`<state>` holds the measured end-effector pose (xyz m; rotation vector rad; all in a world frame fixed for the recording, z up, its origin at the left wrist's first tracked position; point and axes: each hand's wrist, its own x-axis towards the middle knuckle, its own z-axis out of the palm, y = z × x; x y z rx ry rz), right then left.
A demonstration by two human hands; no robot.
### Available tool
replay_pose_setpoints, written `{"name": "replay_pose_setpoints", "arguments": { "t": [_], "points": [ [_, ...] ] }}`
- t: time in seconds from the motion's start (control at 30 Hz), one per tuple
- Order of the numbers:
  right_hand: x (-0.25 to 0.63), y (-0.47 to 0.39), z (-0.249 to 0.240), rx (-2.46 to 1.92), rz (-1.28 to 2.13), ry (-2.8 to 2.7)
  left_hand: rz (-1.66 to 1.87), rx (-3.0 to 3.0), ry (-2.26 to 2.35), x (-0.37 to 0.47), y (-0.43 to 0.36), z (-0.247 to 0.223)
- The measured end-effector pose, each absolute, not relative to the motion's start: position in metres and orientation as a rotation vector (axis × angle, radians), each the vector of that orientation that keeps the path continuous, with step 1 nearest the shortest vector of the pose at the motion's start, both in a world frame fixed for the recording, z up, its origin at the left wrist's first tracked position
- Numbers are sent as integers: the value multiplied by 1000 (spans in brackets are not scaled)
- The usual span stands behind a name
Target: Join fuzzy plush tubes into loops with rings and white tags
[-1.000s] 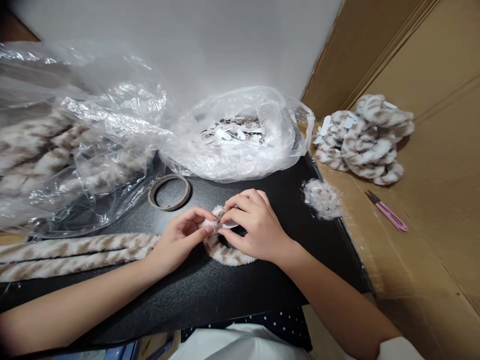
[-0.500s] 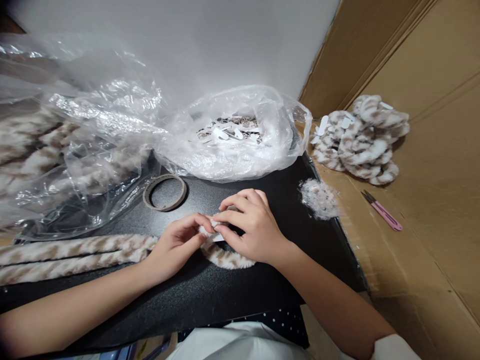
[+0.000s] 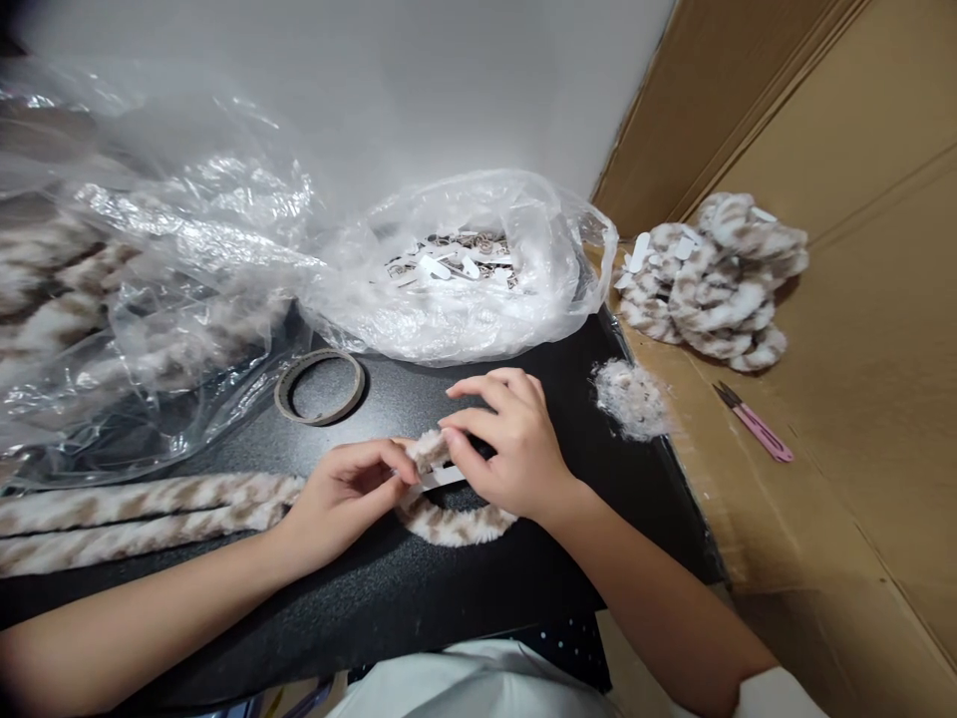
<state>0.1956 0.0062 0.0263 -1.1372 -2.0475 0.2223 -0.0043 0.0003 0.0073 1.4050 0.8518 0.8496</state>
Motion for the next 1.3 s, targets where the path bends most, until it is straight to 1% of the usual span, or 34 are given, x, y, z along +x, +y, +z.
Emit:
{"name": "replay_pose_setpoints", "arguments": {
  "t": [0.07, 0.2, 0.4, 0.53, 0.67, 0.9, 1.3],
  "points": [
    [196, 6, 27, -1138, 239, -2010, 856, 1410, 844, -4, 0, 7],
    [194, 5, 26, -1037, 311, -2142, 861, 1408, 845, -4, 0, 6],
    [193, 7, 22, -1242, 285, -2054, 830, 1353, 887, -4, 1, 7],
    [193, 6, 25, -1117, 282, -2073, 861, 1279, 943, -5, 2, 4],
    [193, 4, 22, -964, 267, -2241, 920, 1154, 961, -8, 3, -4],
    [192, 5, 17, -989, 210, -2223, 966, 1004, 939, -6, 4, -8],
    [193, 6, 23, -946, 204, -2150, 983, 1060, 927, -6, 4, -8]
  ]
}}
